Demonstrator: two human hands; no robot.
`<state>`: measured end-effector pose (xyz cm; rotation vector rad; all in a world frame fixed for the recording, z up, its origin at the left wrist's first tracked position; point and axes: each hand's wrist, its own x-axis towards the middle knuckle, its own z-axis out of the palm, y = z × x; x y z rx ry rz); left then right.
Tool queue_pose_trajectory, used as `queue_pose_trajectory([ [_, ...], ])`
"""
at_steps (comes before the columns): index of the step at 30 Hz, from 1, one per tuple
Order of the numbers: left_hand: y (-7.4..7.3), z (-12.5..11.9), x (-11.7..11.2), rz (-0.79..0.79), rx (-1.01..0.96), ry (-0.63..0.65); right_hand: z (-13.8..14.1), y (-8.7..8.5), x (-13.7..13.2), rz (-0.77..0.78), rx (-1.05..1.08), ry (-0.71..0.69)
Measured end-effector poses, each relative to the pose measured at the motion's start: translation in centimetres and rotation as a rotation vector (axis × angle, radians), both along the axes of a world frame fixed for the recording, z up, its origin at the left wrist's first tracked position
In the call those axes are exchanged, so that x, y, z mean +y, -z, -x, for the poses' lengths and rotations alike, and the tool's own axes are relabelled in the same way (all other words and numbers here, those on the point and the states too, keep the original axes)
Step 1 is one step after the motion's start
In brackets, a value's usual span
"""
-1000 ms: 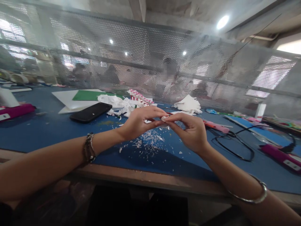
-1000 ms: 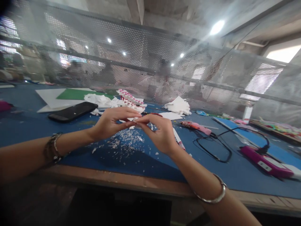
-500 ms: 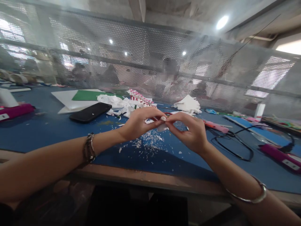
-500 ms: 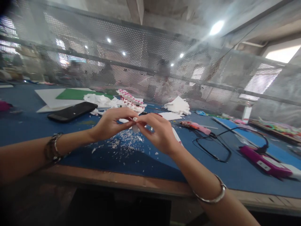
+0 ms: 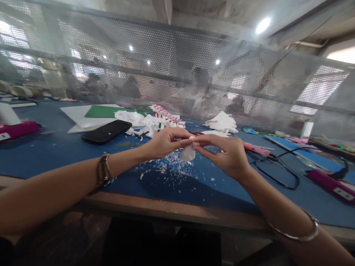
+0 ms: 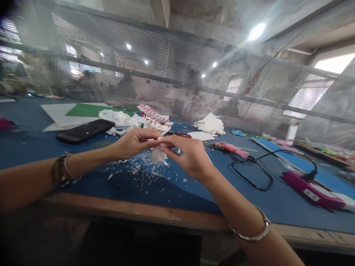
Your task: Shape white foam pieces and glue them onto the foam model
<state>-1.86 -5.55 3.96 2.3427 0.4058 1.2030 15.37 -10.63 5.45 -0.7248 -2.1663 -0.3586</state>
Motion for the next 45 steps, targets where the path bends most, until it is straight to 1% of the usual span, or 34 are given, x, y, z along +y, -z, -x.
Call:
queue_pose_trajectory([
  [4, 0.1, -0.2, 0.1, 0.004, -0.019, -0.019, 0.1, 0.3, 0.1, -0.178, 0.004, 0.017],
  [7, 0.2, -0.3, 0.0, 0.06, -0.036, -0.015, 0.1, 0.5, 0.2, -0.257, -0.024, 0.023],
  [10, 0.3, -0.5, -0.2, 0.115, -0.061, 0.007, -0.1, 0.5, 0.2, -0.271, -0.067, 0.041],
  [15, 0.4, -0.7, -0.3, 0.176, -0.088, 0.004, -0.2, 0.4, 0.4, -0.299, -0.151, 0.112],
  [22, 0.7, -0.8, -0.8, 0.205, -0.096, 0.034, 0.2, 0.5, 0.7, -0.274, -0.147, 0.214],
  [25, 1.0, -1.0, -1.0, 0.163, -0.125, 0.013, 0.3, 0.6, 0.7, -0.248, -0.15, 0.214],
  [29, 1.3, -1.2, -0.8, 0.073, -0.143, -0.075, 0.4, 0.7, 0.6, -0.198, -0.122, 0.197],
  [35, 1.2, -0.8, -0.6, -0.028, -0.103, -0.146, 0.4, 0.6, 0.7, -0.035, 0.007, 0.13],
  [39, 1.0, -0.6, -0.5, -0.01, -0.131, -0.154, 0.2, 0.6, 0.7, 0.082, 0.12, 0.024],
  [43, 1.0, -0.7, -0.3, 0.08, -0.189, -0.079, 0.1, 0.5, 0.7, 0.194, 0.228, -0.04],
  [45, 1.0, -0.8, -0.2, 0.096, -0.214, -0.052, 0.2, 0.5, 0.6, 0.248, 0.277, -0.051],
])
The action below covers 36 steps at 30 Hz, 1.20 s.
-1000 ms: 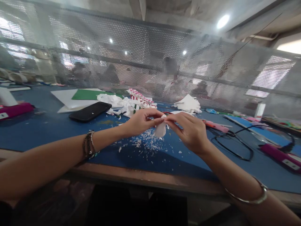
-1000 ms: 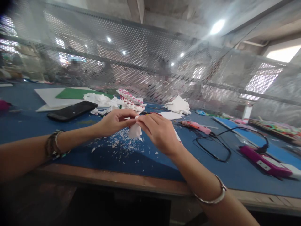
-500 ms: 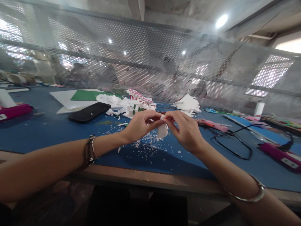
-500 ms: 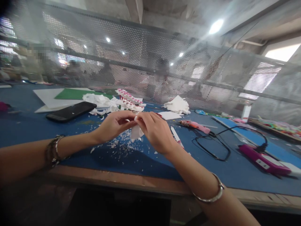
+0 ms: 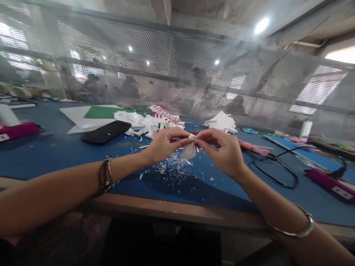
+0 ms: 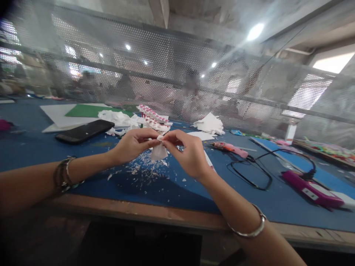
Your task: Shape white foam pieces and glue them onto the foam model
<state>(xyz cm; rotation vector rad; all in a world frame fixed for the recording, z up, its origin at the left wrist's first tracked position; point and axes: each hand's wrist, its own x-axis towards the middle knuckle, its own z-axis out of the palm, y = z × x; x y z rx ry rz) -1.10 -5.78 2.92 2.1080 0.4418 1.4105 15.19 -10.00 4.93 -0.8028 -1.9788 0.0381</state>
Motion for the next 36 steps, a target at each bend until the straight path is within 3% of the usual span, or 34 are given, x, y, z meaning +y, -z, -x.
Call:
queue_pose_trajectory([
  [5, 0.0, 0.0, 0.1, -0.015, 0.004, 0.002, 0.3, 0.1, 0.1, 0.146, 0.124, -0.032],
  [15, -0.2, 0.4, 0.3, -0.171, 0.125, -0.116, 1.1, 0.4, 0.1, 0.3, 0.282, -0.077],
  [20, -0.3, 0.3, -0.2, -0.232, 0.148, -0.096, 0.8, 0.2, 0.4, 0.29, 0.318, -0.036],
  [32, -0.1, 0.1, -0.2, -0.009, 0.095, -0.068, 0.0, 0.0, 0.5, 0.083, 0.117, -0.106],
  [36, -0.1, 0.1, -0.1, 0.034, 0.083, -0.058, -0.1, -0.1, 0.5, 0.026, 0.074, -0.064],
])
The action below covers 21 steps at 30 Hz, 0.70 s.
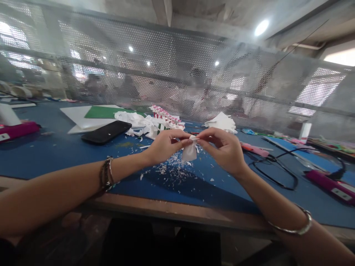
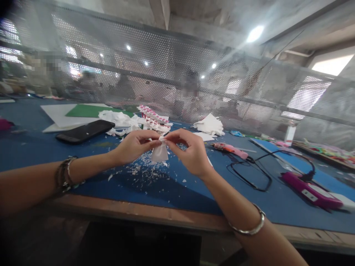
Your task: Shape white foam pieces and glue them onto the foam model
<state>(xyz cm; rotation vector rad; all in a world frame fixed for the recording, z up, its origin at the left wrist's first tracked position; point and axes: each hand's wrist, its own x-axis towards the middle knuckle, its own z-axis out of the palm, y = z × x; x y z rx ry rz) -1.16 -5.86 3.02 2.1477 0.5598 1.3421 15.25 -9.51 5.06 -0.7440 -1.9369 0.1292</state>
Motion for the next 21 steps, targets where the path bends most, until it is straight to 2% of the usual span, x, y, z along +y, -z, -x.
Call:
queue_pose_trajectory([
  [5, 0.17, -0.02, 0.11, 0.031, 0.016, 0.039, -0.22, -0.2, 0.05, -0.054, -0.103, 0.064],
  [10, 0.18, -0.15, -0.29, -0.103, 0.093, -0.009, -0.12, 0.1, 0.15, -0.063, -0.192, 0.099],
  [16, 0.21, -0.28, -0.75, -0.097, 0.048, -0.047, 0.33, 0.5, 0.01, -0.159, -0.166, 0.106],
  [21, 0.41, -0.34, -0.55, -0.108, 0.046, -0.065, 0.27, 0.61, 0.16, -0.085, -0.121, 0.08],
])
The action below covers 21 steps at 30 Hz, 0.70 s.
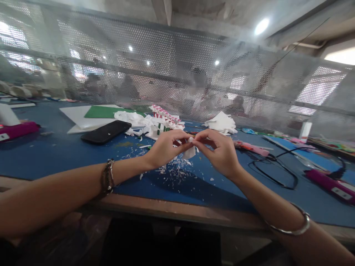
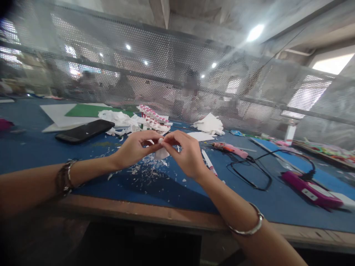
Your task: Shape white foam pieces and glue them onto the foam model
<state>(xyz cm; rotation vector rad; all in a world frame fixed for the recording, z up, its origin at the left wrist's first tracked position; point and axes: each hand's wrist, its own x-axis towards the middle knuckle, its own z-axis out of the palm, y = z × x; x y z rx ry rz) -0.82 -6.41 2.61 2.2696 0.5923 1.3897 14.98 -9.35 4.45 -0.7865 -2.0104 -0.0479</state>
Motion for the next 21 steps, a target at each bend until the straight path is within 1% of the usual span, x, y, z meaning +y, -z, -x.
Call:
queue_pose_trajectory([
  [3, -0.02, -0.07, 0.06, 0.067, -0.014, 0.06, 0.02, 0.0, 0.0, 0.046, 0.032, -0.001],
  [5, -0.14, -0.09, 0.04, 0.164, -0.052, 0.133, 0.06, -0.04, -0.09, 0.052, 0.046, -0.007],
  [8, -0.42, -0.05, -0.03, 0.313, -0.105, 0.224, 0.03, -0.18, -0.26, 0.021, 0.031, -0.021],
  [10, -0.61, 0.01, -0.02, 0.368, -0.122, 0.247, -0.07, -0.33, -0.34, 0.0, 0.015, -0.032],
  [13, -0.77, 0.1, 0.12, 0.404, -0.144, 0.254, -0.28, -0.51, -0.34, -0.021, -0.019, -0.057],
  [17, -0.73, 0.22, 0.48, 0.441, -0.159, 0.251, -0.37, -0.48, -0.2, 0.01, -0.049, -0.092],
  [21, -0.64, 0.44, 0.78, 0.53, -0.104, 0.327, -0.31, -0.33, -0.21, 0.033, -0.048, -0.042],
])
